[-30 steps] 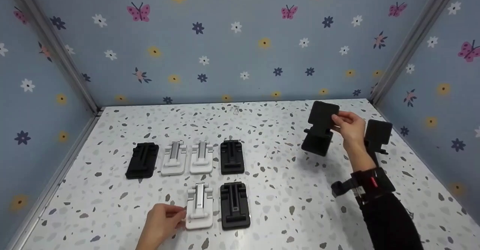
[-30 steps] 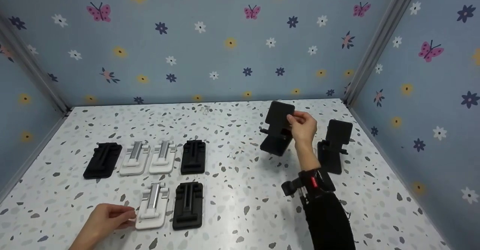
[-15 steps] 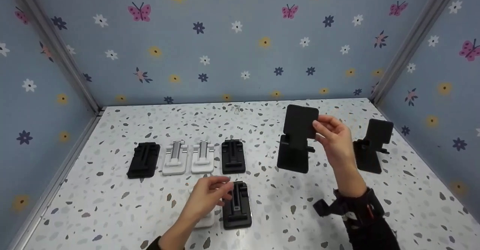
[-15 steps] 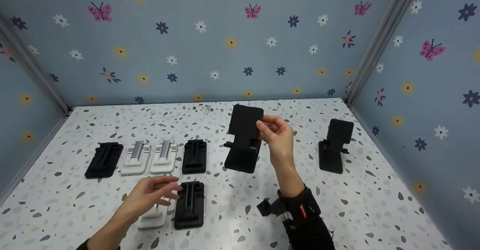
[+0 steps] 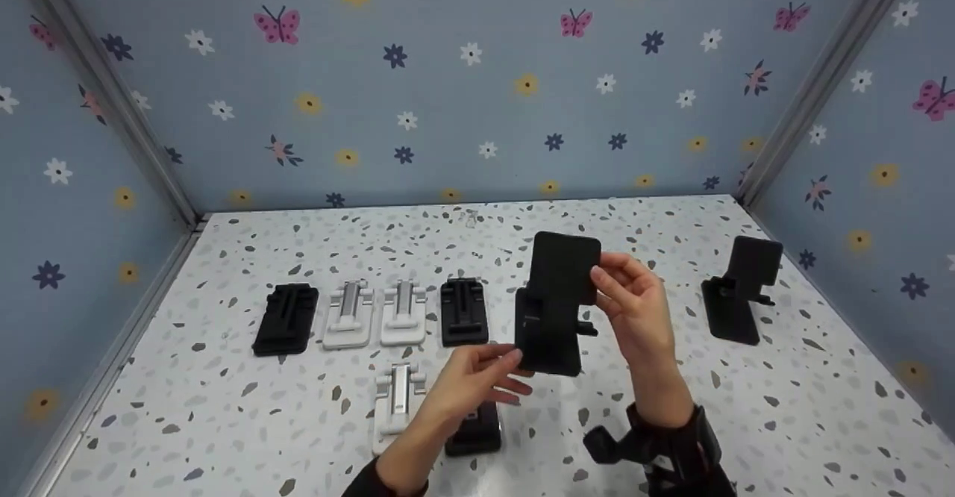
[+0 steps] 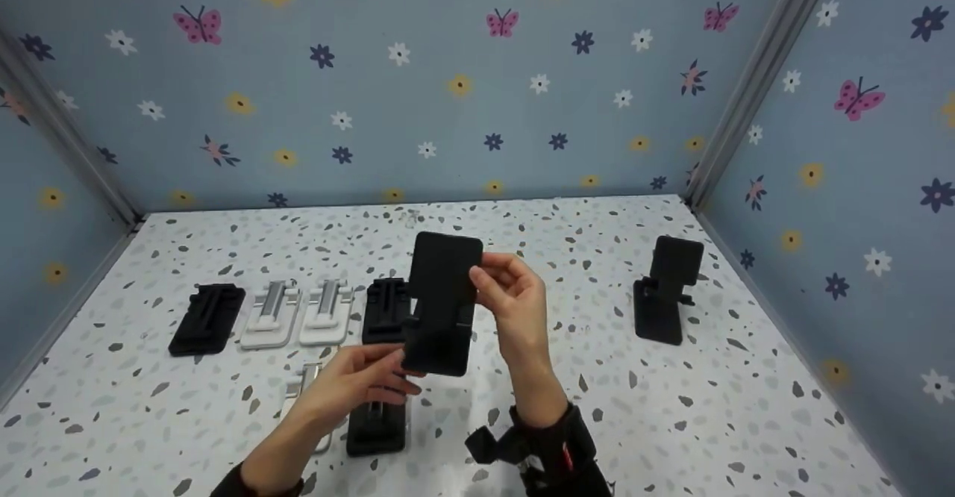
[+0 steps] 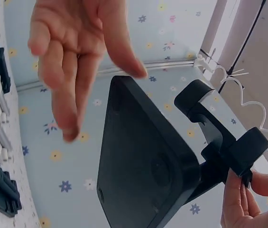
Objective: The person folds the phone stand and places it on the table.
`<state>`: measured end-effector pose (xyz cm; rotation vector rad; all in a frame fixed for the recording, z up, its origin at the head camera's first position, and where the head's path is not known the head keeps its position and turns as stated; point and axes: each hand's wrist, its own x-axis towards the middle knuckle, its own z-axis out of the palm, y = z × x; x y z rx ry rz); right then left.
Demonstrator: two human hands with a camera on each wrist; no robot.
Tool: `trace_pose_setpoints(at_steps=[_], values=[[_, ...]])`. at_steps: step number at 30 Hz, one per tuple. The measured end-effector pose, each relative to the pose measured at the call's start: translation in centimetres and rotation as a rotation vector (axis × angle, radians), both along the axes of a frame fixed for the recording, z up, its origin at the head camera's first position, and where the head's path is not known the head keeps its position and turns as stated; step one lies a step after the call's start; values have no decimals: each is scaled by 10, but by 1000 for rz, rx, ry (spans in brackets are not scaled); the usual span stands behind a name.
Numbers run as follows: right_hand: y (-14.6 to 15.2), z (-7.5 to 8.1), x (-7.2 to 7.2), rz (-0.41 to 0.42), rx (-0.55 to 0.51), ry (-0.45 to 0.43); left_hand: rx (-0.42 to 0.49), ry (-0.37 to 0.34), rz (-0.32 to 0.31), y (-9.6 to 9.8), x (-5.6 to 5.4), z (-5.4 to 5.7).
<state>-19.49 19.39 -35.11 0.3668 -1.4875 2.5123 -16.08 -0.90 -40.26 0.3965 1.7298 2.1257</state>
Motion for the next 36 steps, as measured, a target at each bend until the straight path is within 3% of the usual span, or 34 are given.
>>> trace_pose_setpoints(at_steps=[7, 12, 22, 30, 36], values=[[-9, -2, 4, 3, 13, -4, 112, -21, 61, 4, -1, -1], [-10, -2, 8, -3, 97, -8, 151, -36, 104, 5, 0, -1], [0, 4, 18, 37, 386, -1, 142, -23, 122, 4, -1, 0], [0, 1, 16, 11, 430, 144, 124, -19, 148, 5, 1, 1], [-4, -4, 12, -24, 459, 158, 79, 6, 186, 4, 0, -1]])
